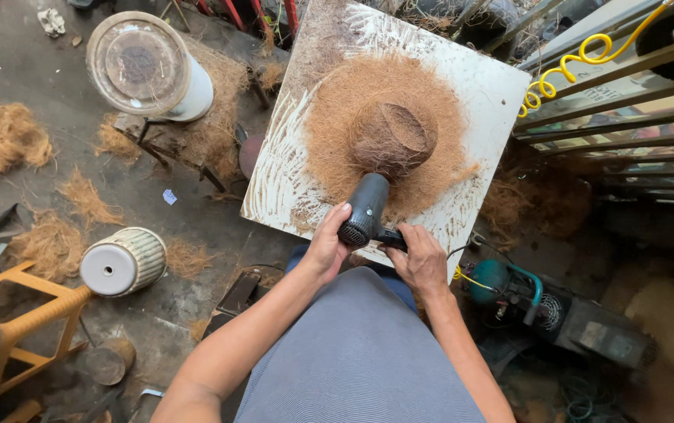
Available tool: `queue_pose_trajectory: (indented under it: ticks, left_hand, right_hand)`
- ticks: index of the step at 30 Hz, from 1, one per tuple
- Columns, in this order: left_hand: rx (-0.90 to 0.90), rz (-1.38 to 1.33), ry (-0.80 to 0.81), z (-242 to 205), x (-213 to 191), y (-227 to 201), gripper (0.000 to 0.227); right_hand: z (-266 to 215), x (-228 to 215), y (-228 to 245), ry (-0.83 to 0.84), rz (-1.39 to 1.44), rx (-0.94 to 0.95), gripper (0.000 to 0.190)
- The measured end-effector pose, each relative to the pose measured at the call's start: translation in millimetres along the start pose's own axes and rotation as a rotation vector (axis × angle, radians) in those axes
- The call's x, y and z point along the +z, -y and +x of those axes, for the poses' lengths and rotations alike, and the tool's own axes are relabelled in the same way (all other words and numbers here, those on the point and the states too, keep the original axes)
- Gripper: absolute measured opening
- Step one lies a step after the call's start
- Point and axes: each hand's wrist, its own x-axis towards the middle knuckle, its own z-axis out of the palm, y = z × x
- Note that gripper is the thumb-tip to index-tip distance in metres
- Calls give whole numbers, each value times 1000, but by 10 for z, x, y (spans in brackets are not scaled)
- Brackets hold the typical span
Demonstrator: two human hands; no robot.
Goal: The person shapes a hat made of fibrous coconut husk material by pressing and smoothing it with their hands, using a glass bottle to flatten the crown and brim, and applying a hair dryer and a spray tool to the surface.
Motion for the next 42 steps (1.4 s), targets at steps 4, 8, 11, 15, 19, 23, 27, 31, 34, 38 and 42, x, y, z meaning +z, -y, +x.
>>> queue_pose_trajectory:
  ticks: [4, 8, 11, 15, 19, 23, 27, 31, 34, 38, 42]
  left_hand:
    - [-34, -3, 40, -178, 77, -220, 48]
    - [-28, 48, 66, -94, -44, -278, 60]
    - [24, 111, -33, 621, -622, 98, 54]
    - [44, 196, -111, 942, -843, 182, 62]
    - [19, 223, -107, 903, -779, 167, 55]
    - [1, 226, -32, 952, -781, 316, 44]
    - [-18, 250, -5, 828, -763, 270, 41]
    - [-27, 255, 2, 628, -694, 147, 36]
    - [-34, 262, 9, 653, -790, 194, 37]
    - [-23, 295, 20, 633, -855, 189, 38]
    - [-35, 299, 17, 600, -851, 177, 38]
  right_hand:
    - [13, 35, 78, -38, 6, 47, 41]
    - [56, -25, 233, -56, 98, 135, 39]
    - [34, 12, 198, -56, 105, 143, 40]
    - [33, 21, 206, -54, 95, 143, 41]
    - [23, 12, 242, -53, 113, 168, 41]
    - [19, 24, 258, -66, 140, 166, 41]
    - [25, 64, 243, -77, 162, 169, 41]
    - [18, 103, 222, -97, 149, 151, 43]
    - [9, 85, 236, -95, 158, 158, 43]
    - [34, 61, 268, -89, 177, 170, 43]
    - [63, 53, 312, -93, 169, 168, 43]
